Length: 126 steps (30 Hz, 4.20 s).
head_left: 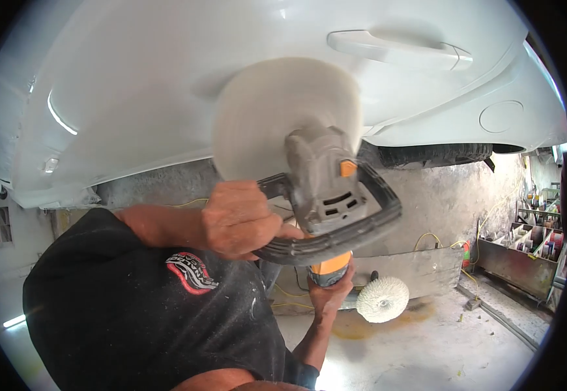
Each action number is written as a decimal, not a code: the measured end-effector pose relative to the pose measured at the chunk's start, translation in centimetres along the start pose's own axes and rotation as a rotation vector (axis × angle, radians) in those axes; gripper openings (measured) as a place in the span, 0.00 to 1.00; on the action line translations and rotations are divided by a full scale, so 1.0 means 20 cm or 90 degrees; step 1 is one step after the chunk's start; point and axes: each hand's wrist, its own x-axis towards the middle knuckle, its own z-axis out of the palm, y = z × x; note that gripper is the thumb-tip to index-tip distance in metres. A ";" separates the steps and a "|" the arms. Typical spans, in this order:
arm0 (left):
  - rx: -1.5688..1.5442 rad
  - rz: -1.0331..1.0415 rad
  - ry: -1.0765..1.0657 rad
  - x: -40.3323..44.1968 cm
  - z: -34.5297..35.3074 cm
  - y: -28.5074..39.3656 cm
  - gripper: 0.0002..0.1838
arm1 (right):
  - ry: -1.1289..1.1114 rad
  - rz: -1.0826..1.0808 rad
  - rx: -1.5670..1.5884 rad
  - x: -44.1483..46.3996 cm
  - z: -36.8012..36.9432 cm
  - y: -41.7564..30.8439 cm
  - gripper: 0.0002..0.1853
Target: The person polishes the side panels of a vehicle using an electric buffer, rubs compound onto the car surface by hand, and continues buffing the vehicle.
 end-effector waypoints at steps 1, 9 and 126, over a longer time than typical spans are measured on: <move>0.004 -0.007 -0.030 -0.02 -0.01 0.00 0.15 | -0.016 -0.001 -0.003 0.00 0.01 0.02 0.48; -0.010 0.001 -0.083 0.14 0.20 -0.05 0.14 | 0.027 0.007 -0.017 0.10 -0.13 0.10 0.50; 0.169 -0.070 -0.604 -0.32 1.77 -0.78 0.06 | 0.040 0.277 0.611 0.48 0.94 1.09 0.29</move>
